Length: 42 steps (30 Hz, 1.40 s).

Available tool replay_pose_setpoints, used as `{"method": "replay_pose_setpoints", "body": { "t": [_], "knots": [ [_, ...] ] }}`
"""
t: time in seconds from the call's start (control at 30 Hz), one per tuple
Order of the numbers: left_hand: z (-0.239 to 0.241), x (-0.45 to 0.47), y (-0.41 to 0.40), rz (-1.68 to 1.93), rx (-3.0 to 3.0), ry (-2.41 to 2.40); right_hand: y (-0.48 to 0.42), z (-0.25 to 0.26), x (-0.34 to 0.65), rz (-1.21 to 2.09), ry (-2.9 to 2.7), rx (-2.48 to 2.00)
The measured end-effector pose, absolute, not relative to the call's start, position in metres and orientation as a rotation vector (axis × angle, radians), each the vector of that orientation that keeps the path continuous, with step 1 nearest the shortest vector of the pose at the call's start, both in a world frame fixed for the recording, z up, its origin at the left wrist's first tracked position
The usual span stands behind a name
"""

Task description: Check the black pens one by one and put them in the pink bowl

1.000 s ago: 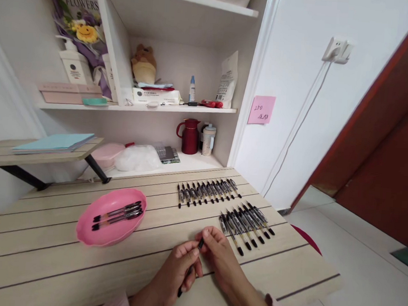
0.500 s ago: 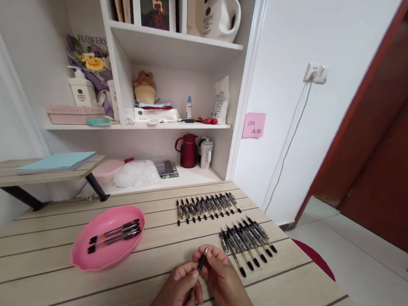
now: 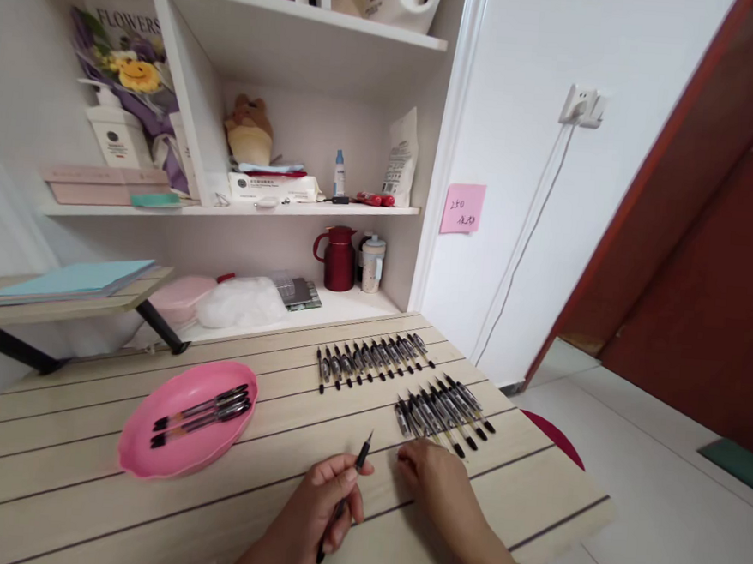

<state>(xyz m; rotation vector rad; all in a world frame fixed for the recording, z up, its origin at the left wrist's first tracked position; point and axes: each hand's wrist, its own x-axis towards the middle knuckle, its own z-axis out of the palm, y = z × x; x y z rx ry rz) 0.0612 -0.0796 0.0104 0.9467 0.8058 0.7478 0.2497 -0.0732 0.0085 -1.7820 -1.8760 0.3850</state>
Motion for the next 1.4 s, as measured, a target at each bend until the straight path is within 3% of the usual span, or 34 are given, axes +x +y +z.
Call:
{"method": "replay_pose_setpoints", "body": {
  "t": [0.1,0.27,1.03,1.4],
  "knots": [
    [0.01,0.061,-0.079,0.738,0.954,0.797,-0.08,0.003,0.244,0.107,-2.135,-1.921],
    [0.011,0.062,-0.079,0.748,0.951,0.82,-0.083,-0.008,0.24,-0.031,-2.223,-1.922],
    [0.014,0.061,-0.081,0.753,0.93,0.838,-0.086,-0.013,0.243,-0.047,-2.161,-1.899],
    [0.013,0.06,-0.08,0.741,0.946,0.822,-0.076,0.013,0.271,-0.002,-1.93,-2.062]
  ]
}}
